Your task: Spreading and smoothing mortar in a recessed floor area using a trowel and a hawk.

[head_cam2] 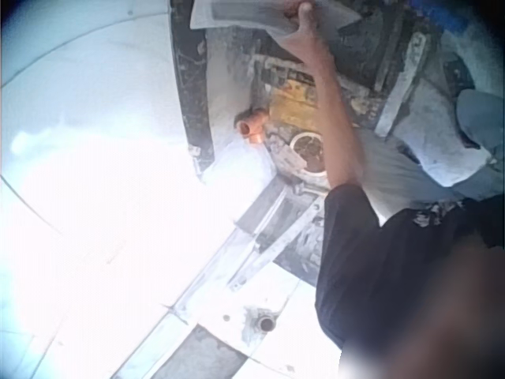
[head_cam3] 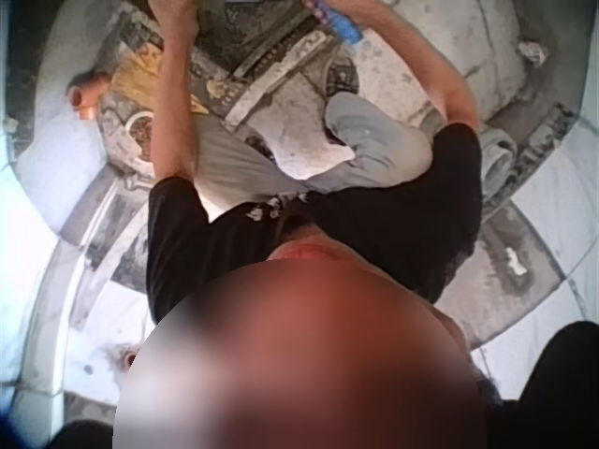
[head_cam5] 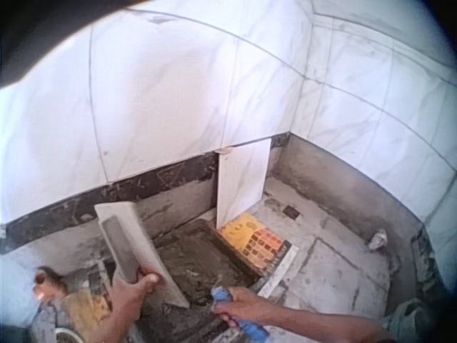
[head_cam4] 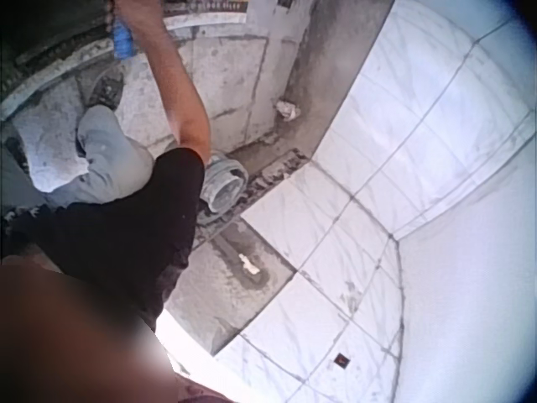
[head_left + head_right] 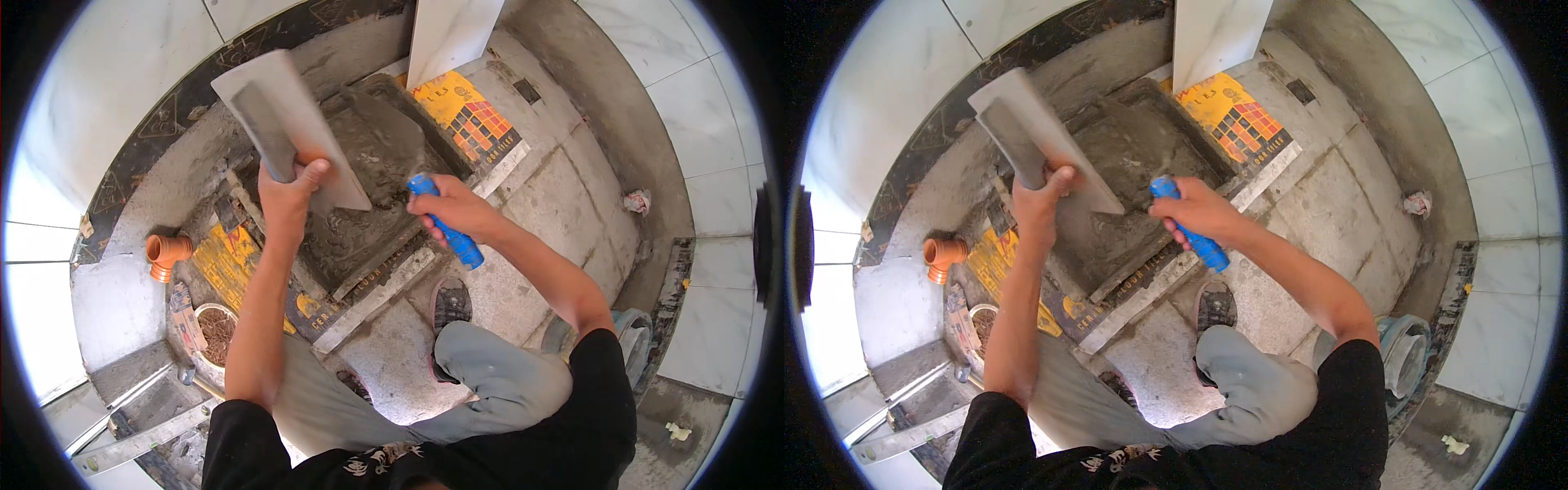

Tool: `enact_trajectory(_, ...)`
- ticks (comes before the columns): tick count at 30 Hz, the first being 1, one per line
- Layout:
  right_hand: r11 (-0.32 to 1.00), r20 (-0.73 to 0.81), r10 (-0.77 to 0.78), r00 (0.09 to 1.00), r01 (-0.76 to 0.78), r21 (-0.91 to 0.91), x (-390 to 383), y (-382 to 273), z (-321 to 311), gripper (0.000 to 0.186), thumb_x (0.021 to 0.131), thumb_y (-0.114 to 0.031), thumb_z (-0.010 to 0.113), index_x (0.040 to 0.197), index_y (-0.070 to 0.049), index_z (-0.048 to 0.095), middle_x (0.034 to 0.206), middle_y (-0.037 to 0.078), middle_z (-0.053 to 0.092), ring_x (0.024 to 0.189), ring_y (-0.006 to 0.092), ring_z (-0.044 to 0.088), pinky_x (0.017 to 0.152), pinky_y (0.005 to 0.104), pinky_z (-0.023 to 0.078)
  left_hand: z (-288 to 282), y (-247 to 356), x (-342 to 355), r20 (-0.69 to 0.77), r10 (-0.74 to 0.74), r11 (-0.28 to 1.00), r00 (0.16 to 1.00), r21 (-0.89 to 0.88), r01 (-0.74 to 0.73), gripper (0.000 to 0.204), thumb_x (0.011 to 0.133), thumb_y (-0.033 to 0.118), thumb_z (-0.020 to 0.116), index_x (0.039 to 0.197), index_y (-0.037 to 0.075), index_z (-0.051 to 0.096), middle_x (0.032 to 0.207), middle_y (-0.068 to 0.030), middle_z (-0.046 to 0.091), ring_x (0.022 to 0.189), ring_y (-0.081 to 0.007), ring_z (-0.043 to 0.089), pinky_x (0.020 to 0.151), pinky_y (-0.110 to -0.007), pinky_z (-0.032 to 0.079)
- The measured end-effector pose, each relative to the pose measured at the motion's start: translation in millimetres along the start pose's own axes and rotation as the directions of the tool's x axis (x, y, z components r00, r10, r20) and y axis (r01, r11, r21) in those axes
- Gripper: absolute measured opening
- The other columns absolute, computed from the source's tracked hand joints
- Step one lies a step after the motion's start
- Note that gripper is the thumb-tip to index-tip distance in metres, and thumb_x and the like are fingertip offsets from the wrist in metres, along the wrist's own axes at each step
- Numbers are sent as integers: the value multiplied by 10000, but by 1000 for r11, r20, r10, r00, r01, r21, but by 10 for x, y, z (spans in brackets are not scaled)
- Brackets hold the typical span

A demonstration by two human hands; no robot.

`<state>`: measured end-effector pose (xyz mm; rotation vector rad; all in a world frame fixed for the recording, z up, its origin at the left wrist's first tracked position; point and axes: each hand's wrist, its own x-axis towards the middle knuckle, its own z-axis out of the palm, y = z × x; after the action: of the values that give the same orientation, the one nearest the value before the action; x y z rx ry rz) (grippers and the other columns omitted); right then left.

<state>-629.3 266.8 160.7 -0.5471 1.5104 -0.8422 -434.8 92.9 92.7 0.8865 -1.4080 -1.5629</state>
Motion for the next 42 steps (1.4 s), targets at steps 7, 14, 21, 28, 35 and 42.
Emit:
enact_trajectory(7,992,102,-120,988,122,-16,-107,-134,507,185,873,-156,615,889,-42,470,652,41,511,477,126,517,407,298,442,420,74,-154,-131,119,934,984,352,-66,471,636,175,885,910,34,529,719,-31,599,642,-134,541,628,-300,474)
enact_trajectory(14,998,105,-20,994,13,65,-479,79,430,154,899,-132,578,929,-52,450,620,47,498,472,133,516,402,303,432,343,66,-29,-136,170,863,976,498,-81,460,639,191,865,879,25,509,739,-140,645,657,-273,609,654,-363,486)
enact_trajectory(21,968,42,213,976,-205,-146,-748,355,-75,168,894,-138,573,974,-37,466,637,106,553,484,227,568,447,368,470,160,24,152,-206,270,747,941,661,-69,498,631,220,873,905,10,514,747,-154,629,674,-311,594,660,-382,478)
enact_trajectory(28,299,-164,-657,736,55,-953,-191,377,-522,231,783,-72,598,936,2,442,800,220,595,730,425,613,614,496,499,425,103,-86,-93,129,823,987,566,-54,500,629,218,881,938,10,548,761,-125,642,687,-241,604,676,-351,483)
enact_trajectory(35,199,-48,-601,797,91,-976,-449,-1,-251,266,754,-41,606,958,-3,440,795,182,586,752,393,622,607,484,499,450,117,-108,-32,6,828,999,560,12,504,642,227,868,977,4,565,836,-123,671,758,-218,635,716,-335,494)
enact_trajectory(42,446,-151,-550,822,135,-885,-745,0,-439,193,785,-125,610,885,-8,494,702,192,582,654,407,593,569,470,478,60,-166,217,-121,87,796,989,606,4,452,674,180,847,1004,10,588,847,-64,664,746,-176,621,711,-311,499)
